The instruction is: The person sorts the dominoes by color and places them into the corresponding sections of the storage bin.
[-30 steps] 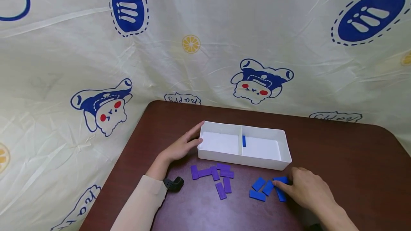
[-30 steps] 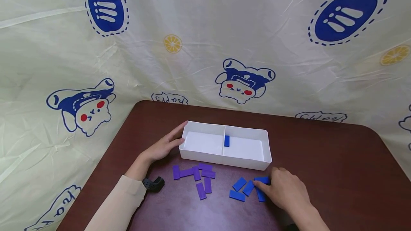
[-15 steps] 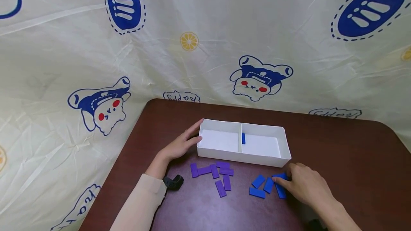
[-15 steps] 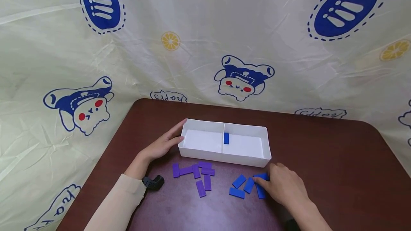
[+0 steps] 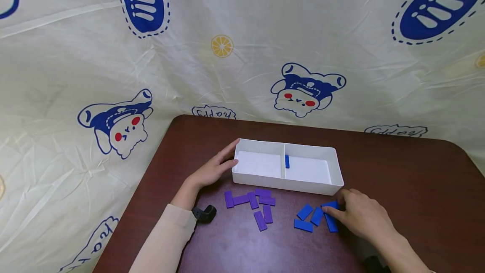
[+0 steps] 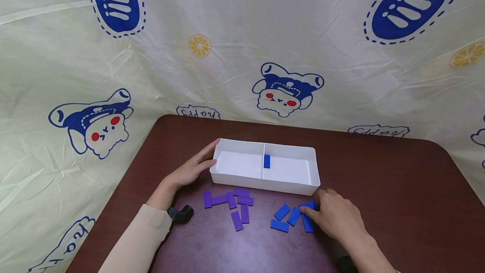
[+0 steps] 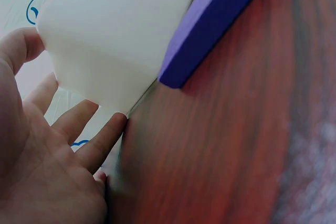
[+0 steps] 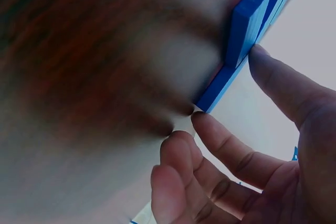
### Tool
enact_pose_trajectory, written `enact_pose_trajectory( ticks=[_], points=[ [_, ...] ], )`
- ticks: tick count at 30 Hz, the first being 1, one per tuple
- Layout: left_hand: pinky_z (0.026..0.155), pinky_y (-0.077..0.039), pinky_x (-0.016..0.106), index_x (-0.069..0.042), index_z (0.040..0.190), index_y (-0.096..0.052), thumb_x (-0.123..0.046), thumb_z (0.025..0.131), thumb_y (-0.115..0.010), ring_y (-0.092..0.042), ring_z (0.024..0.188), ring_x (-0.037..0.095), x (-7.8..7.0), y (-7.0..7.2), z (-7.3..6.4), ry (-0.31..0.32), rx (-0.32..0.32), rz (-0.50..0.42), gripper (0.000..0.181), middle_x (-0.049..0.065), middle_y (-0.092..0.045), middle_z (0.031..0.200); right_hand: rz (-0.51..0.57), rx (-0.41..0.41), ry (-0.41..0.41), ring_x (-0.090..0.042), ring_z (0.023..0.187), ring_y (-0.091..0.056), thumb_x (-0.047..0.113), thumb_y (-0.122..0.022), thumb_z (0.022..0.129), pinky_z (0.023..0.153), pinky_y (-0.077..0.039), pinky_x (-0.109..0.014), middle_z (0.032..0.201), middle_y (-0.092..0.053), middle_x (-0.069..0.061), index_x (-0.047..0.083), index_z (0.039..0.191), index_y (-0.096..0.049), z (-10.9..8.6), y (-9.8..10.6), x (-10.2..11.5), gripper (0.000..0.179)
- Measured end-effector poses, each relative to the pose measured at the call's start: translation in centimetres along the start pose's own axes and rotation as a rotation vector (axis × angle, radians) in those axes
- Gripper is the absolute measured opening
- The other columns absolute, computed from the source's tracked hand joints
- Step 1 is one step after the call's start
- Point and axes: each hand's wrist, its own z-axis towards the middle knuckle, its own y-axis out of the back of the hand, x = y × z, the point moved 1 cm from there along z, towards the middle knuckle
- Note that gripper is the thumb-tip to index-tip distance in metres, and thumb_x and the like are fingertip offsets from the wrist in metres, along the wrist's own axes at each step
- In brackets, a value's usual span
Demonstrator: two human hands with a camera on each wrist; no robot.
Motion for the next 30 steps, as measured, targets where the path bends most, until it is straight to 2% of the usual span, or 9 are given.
enact_pose_trajectory(
  ticks=[5, 11, 15, 19, 30],
  points=[
    [0.126, -0.025, 0.059, -0.038, 0.166, -0.016, -0.027, 0.109, -0.051, -0.026, 0.158, 0.032, 0.11, 0.03, 0.00, -0.004, 0.006, -0.012, 0.068, 0.000, -0.018, 0.174, 0.007, -0.018, 0.014, -0.022, 0.078, -0.058, 0.058, -0.077, 0.085, 0.064, -0.051, -0.046, 0.090, -0.064, -0.006, 0.007, 0.101, -0.070, 0.05, -0.01, -0.15, 0.054],
    [0.125, -0.027, 0.059, -0.037, 0.167, -0.016, -0.028, 0.109, -0.051, -0.026, 0.158, 0.032, 0.35, 0.05, 0.07, -0.010, 0.007, -0.006, 0.068, -0.001, -0.018, 0.174, 0.004, -0.048, 0.036, -0.026, 0.084, -0.063, 0.052, -0.079, 0.086, 0.068, -0.054, -0.052, 0.097, -0.067, -0.011, 0.005, 0.107, -0.072, 0.05, -0.02, -0.29, 0.052],
    [0.125, -0.026, 0.058, -0.035, 0.167, -0.015, -0.027, 0.109, -0.051, -0.027, 0.158, 0.032, 0.48, 0.07, 0.15, -0.016, 0.010, -0.004, 0.068, 0.000, -0.018, 0.174, 0.013, -0.055, 0.040, -0.028, 0.085, -0.065, 0.047, -0.080, 0.087, 0.066, -0.054, -0.052, 0.101, -0.067, -0.014, 0.003, 0.110, -0.071, 0.01, 0.00, -0.39, 0.051],
    [0.125, -0.027, 0.058, -0.038, 0.166, -0.016, -0.027, 0.110, -0.050, -0.028, 0.158, 0.031, 0.50, 0.10, 0.16, -0.021, 0.011, -0.006, 0.067, 0.000, -0.019, 0.174, 0.015, -0.050, 0.041, -0.027, 0.082, -0.065, 0.045, -0.079, 0.088, 0.064, -0.054, -0.051, 0.101, -0.065, -0.015, 0.000, 0.115, -0.070, 0.05, 0.05, -0.35, 0.054],
    [0.126, -0.024, 0.059, -0.037, 0.167, -0.016, -0.029, 0.109, -0.051, -0.024, 0.159, 0.030, 0.51, 0.17, 0.13, -0.014, 0.006, 0.010, 0.067, -0.003, -0.017, 0.174, 0.000, -0.040, 0.021, -0.026, 0.079, -0.061, 0.051, -0.081, 0.084, 0.063, -0.053, -0.050, 0.100, -0.063, -0.016, -0.003, 0.117, -0.069, 0.39, -0.13, -0.19, 0.064]
  ],
)
